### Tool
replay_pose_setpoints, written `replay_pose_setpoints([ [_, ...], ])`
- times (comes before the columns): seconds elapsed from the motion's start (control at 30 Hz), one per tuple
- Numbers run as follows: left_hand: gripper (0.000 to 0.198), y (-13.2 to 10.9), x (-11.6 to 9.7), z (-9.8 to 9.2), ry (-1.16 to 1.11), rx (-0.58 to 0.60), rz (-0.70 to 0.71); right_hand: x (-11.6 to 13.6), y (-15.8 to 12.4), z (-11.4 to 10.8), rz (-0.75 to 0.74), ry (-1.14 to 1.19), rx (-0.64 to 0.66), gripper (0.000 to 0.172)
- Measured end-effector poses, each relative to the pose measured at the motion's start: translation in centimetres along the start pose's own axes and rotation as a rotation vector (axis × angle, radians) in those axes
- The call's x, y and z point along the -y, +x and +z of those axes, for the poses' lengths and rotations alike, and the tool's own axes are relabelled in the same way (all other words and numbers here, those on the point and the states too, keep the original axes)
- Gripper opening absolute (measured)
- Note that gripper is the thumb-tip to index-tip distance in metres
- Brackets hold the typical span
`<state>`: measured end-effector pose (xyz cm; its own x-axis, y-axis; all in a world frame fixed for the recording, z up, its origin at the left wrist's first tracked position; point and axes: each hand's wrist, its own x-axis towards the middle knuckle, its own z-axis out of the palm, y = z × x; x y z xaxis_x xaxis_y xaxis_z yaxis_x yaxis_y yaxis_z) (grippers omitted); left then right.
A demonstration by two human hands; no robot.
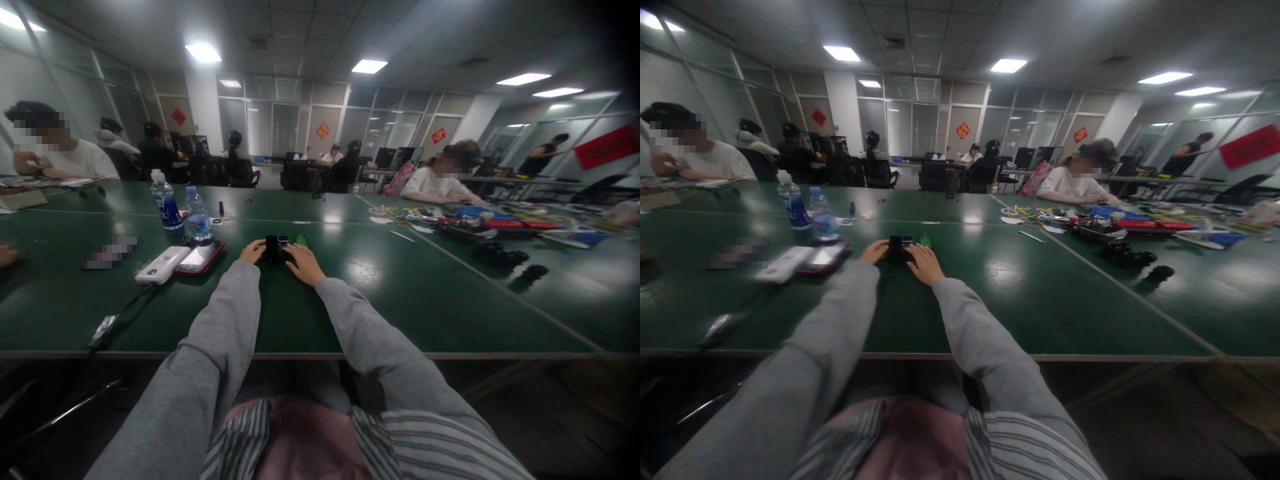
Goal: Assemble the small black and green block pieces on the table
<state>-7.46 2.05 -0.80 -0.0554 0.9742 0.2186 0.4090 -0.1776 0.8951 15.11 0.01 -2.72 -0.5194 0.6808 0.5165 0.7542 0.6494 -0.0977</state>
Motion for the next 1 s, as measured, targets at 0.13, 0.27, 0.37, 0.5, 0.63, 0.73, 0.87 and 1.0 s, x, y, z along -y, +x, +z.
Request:
replay_pose_setpoints([
  [0.13,0.040,0.4,0.5,0.0,0.002,0.028,-0.030,0.0,0.0,0.0,-0.004,0.000,-0.007,0.047],
  [0.27,0.040,1.3,1.8,0.2,0.031,0.041,-0.016,0.0,-0.1,-0.1,-0.022,-0.008,-0.015,0.049],
  [0.37,0.042,2.0,2.6,0.3,0.044,0.057,-0.010,0.0,-0.1,-0.1,-0.035,-0.017,-0.017,0.052],
  [0.5,0.046,2.2,2.9,0.5,-0.016,0.046,-0.026,0.1,-0.1,-0.2,-0.040,-0.023,-0.019,0.053],
  [0.63,0.049,2.3,2.7,0.7,-0.082,0.024,-0.036,0.3,-0.2,-0.4,-0.046,-0.026,-0.017,0.054],
  [0.73,0.050,2.3,2.5,0.7,-0.110,0.017,-0.008,0.5,-0.2,-0.6,-0.057,-0.018,-0.019,0.055],
  [0.87,0.058,2.5,2.1,0.7,-0.168,0.033,0.014,0.9,-0.2,-0.9,-0.075,0.008,-0.030,0.057],
  [1.0,0.067,2.7,2.0,0.8,-0.254,0.068,-0.008,1.6,-0.2,-0.7,-0.099,0.047,-0.049,0.058],
])
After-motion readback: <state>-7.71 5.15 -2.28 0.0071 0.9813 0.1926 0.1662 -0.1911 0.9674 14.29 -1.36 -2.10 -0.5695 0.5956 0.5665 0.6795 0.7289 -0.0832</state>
